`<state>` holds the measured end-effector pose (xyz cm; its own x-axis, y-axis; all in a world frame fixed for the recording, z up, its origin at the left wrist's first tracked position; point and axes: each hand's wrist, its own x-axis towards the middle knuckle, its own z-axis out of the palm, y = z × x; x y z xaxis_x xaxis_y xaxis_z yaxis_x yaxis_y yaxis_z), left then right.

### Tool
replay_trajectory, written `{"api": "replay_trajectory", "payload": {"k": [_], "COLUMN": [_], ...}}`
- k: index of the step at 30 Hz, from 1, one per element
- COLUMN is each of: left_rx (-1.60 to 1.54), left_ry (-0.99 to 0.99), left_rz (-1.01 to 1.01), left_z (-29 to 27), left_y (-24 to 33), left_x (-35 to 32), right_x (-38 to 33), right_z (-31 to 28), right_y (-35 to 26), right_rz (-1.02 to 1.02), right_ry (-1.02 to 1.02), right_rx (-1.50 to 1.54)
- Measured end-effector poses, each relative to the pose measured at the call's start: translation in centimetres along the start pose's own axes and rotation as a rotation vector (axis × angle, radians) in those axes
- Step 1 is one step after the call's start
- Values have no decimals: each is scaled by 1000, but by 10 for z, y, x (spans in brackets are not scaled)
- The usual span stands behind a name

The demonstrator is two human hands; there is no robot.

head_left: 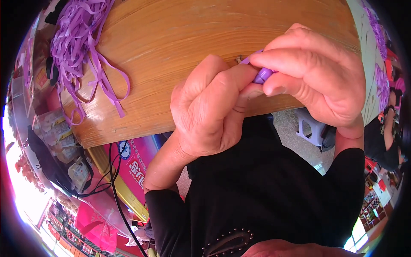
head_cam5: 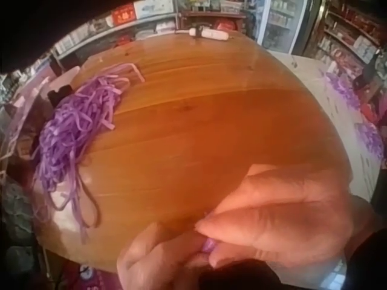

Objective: The person assembles purple lanyards by threading a ribbon through a plastic breakaway clasp, tying a knot at the end, and pulling it into the clasp. They repeat the process for the other side of the clasp before setting the finished lanyard aside on the wooden table.

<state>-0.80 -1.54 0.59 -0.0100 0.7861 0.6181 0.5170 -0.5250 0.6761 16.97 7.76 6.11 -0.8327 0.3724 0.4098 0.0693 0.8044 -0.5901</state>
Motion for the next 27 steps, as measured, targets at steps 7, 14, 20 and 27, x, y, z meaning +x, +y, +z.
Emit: {"api": "replay_trajectory", "payload": {"k": [7, 14, 20, 27], "left_rx": [-278, -445, -217, -116], "left_ry": [3, 78, 25, 31], "left_rz": [-203, -357, -220, -197], "left_z": [-1, 3, 3, 8], "left_y": [3, 3, 6, 7], "left_x": [-2, -5, -3, -4], "right_x": [3, 0, -3, -3], "right_z": [-2, 7, 6, 8], "right_y": [0, 6, 11, 13], "right_rz": [44, -98, -215, -211], "right_ry": [-24, 65, 85, 79], "right_rx": [97, -110, -176, -179]}}
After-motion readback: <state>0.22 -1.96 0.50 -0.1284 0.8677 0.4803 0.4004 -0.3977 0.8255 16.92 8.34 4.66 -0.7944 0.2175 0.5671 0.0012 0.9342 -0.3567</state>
